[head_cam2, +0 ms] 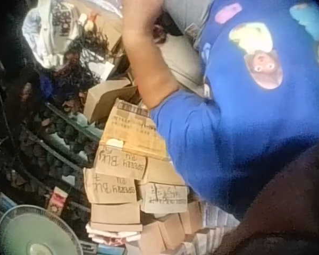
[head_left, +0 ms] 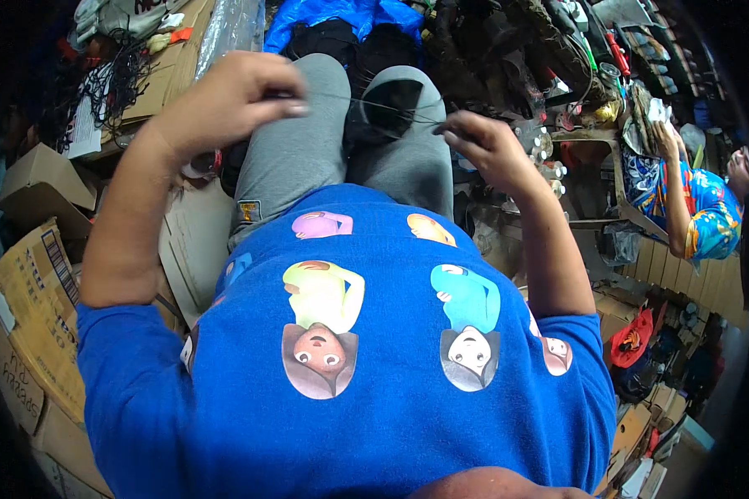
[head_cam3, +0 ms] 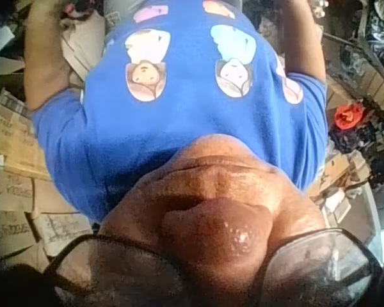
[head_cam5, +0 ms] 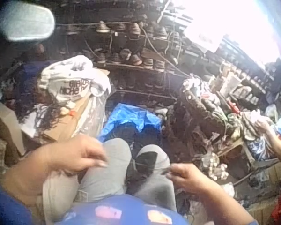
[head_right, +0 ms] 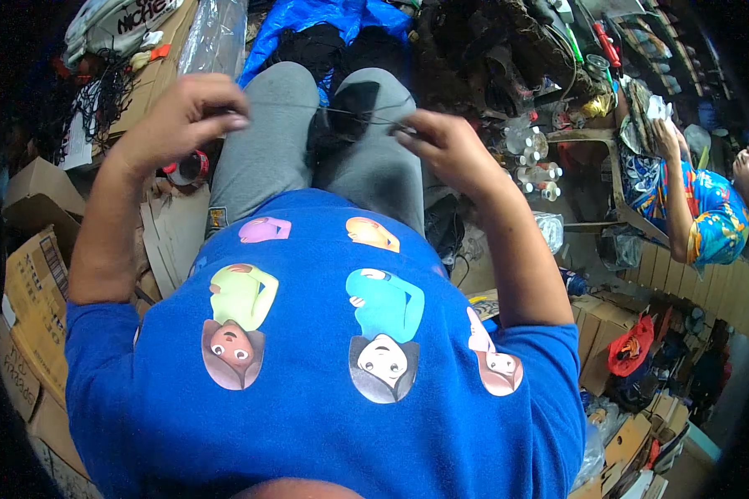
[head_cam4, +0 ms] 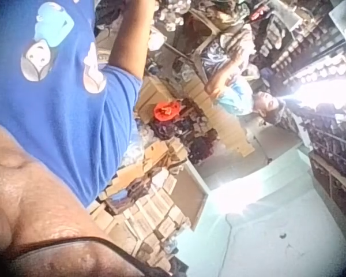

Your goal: Sewing a black fabric footwear component using a needle and thread.

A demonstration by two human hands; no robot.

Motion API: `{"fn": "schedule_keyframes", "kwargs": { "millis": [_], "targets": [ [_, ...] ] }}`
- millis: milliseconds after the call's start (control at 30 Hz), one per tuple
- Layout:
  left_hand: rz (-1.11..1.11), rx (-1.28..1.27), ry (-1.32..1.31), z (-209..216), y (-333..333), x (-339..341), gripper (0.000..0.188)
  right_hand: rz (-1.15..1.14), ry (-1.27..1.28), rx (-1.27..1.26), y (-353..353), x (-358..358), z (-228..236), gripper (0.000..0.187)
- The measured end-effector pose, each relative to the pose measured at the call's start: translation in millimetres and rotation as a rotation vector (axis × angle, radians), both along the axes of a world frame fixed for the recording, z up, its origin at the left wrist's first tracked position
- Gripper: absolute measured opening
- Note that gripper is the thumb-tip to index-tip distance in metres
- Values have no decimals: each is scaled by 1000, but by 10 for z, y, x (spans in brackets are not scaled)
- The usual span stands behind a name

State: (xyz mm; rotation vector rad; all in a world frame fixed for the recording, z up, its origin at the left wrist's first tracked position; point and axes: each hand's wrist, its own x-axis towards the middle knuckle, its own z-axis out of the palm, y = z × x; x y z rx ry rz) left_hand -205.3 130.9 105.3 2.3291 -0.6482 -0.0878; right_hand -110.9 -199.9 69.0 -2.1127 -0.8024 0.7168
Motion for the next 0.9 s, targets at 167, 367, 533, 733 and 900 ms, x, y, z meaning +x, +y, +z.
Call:
{"fn": "schedule_keyframes", "kwargs": {
  "millis": [167, 367, 533, 733, 900],
  "targets": [
    [802, 537, -267, 554, 1727, -459, 22, -571, -248, -423, -2152, 210, -392, 26],
    [1360, 263, -190, 466, 2522, -784, 28, -598, -345, -905, -3093, 128, -370, 34],
    [402, -47, -195, -539, -71, 108, 33, -333, -38, 0, -820, 7, -390, 43],
    [308, -145, 218, -862, -783, 384, 17, -259, 280, 126, 109, 42, -438, 32],
    [337, -112, 101, -905, -388, 416, 22, -294, 324, 135, -18, 223, -520, 25]
  ]
}}
